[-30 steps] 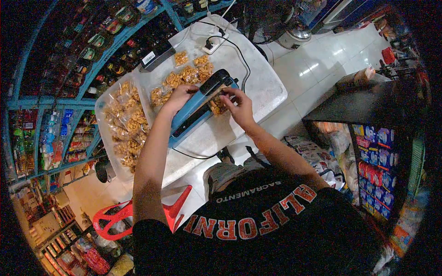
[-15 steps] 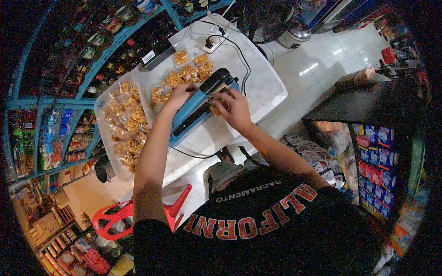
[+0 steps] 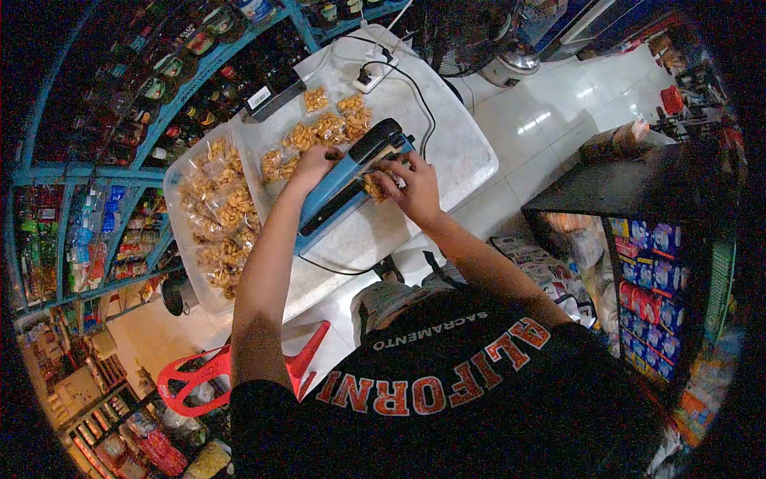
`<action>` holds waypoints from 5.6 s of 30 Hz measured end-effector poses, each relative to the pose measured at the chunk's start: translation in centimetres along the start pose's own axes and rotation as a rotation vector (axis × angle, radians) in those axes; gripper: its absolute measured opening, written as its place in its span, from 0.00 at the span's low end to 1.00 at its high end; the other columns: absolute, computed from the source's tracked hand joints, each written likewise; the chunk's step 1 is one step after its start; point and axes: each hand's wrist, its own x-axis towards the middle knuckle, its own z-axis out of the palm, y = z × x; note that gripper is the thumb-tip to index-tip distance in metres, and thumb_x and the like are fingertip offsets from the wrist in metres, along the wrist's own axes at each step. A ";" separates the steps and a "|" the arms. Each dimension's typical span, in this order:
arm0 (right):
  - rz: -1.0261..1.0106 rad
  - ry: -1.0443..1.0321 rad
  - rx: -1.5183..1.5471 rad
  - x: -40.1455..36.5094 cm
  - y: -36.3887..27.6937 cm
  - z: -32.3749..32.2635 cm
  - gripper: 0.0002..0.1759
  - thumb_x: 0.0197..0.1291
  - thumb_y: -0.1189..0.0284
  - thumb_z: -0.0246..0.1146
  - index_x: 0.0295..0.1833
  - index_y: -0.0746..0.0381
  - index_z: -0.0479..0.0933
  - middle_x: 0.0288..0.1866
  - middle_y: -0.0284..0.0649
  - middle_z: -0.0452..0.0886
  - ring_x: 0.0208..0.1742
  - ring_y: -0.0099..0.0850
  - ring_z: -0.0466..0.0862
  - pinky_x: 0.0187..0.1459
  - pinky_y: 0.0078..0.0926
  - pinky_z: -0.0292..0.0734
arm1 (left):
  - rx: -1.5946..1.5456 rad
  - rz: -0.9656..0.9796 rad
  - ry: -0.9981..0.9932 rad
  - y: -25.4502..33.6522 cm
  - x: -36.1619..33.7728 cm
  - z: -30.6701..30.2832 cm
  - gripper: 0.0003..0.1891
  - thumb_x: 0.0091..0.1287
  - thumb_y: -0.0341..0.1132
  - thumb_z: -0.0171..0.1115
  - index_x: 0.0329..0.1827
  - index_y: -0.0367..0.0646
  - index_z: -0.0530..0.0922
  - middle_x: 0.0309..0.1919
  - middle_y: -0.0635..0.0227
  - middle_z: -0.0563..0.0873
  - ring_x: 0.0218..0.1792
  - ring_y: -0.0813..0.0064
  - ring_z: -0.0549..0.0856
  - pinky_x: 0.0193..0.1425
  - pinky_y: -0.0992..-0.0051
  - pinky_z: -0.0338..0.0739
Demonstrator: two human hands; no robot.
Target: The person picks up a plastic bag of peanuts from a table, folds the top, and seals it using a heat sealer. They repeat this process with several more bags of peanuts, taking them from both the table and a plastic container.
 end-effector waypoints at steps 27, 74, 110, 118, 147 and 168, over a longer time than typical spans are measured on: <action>-0.253 -0.312 -0.081 9.0 4.7 -3.3 0.16 0.39 0.57 0.65 0.33 0.54 0.80 0.43 0.31 0.74 0.44 0.36 0.67 0.47 0.32 0.61 | -0.084 -0.038 -0.007 -0.3 -0.3 0.2 0.15 0.52 0.39 0.60 0.40 0.40 0.79 0.30 0.60 0.83 0.30 0.72 0.80 0.38 0.75 0.72; -0.034 -0.298 -0.245 9.5 3.9 -0.5 0.18 0.37 0.60 0.66 0.38 0.53 0.77 0.40 0.30 0.77 0.48 0.28 0.70 0.47 0.35 0.62 | 0.015 -0.084 -0.006 0.8 -0.8 -0.5 0.11 0.50 0.29 0.58 0.37 0.38 0.79 0.30 0.58 0.83 0.30 0.71 0.81 0.39 0.72 0.72; 0.157 0.113 -0.270 8.9 -0.2 1.8 0.11 0.52 0.64 0.54 0.42 0.48 0.75 0.32 0.35 0.78 0.30 0.35 0.79 0.36 0.44 0.68 | -0.166 -0.034 -0.075 -1.6 0.0 0.1 0.04 0.50 0.31 0.57 0.23 0.41 0.77 0.20 0.72 0.78 0.24 0.80 0.75 0.32 0.78 0.68; 0.248 -0.036 -0.213 9.0 -0.1 1.7 0.11 0.52 0.63 0.52 0.39 0.49 0.77 0.29 0.41 0.79 0.32 0.40 0.80 0.34 0.37 0.74 | -0.289 -0.098 -0.027 -0.3 -0.8 0.0 0.11 0.54 0.40 0.58 0.29 0.40 0.78 0.22 0.69 0.79 0.26 0.77 0.76 0.34 0.77 0.69; 0.171 -0.329 -0.383 10.2 1.8 2.7 0.14 0.52 0.64 0.48 0.35 0.59 0.76 0.34 0.50 0.78 0.31 0.48 0.79 0.37 0.40 0.75 | 0.312 -0.231 0.224 6.5 2.3 3.9 0.21 0.57 0.45 0.43 0.40 0.37 0.77 0.42 0.47 0.77 0.46 0.50 0.76 0.52 0.60 0.68; 0.261 -0.279 -0.395 10.2 1.9 3.1 0.17 0.52 0.60 0.49 0.32 0.59 0.78 0.33 0.50 0.78 0.33 0.48 0.79 0.39 0.41 0.74 | 0.392 -0.281 0.248 5.6 3.2 4.4 0.23 0.60 0.47 0.41 0.41 0.39 0.77 0.43 0.48 0.77 0.47 0.52 0.76 0.51 0.60 0.68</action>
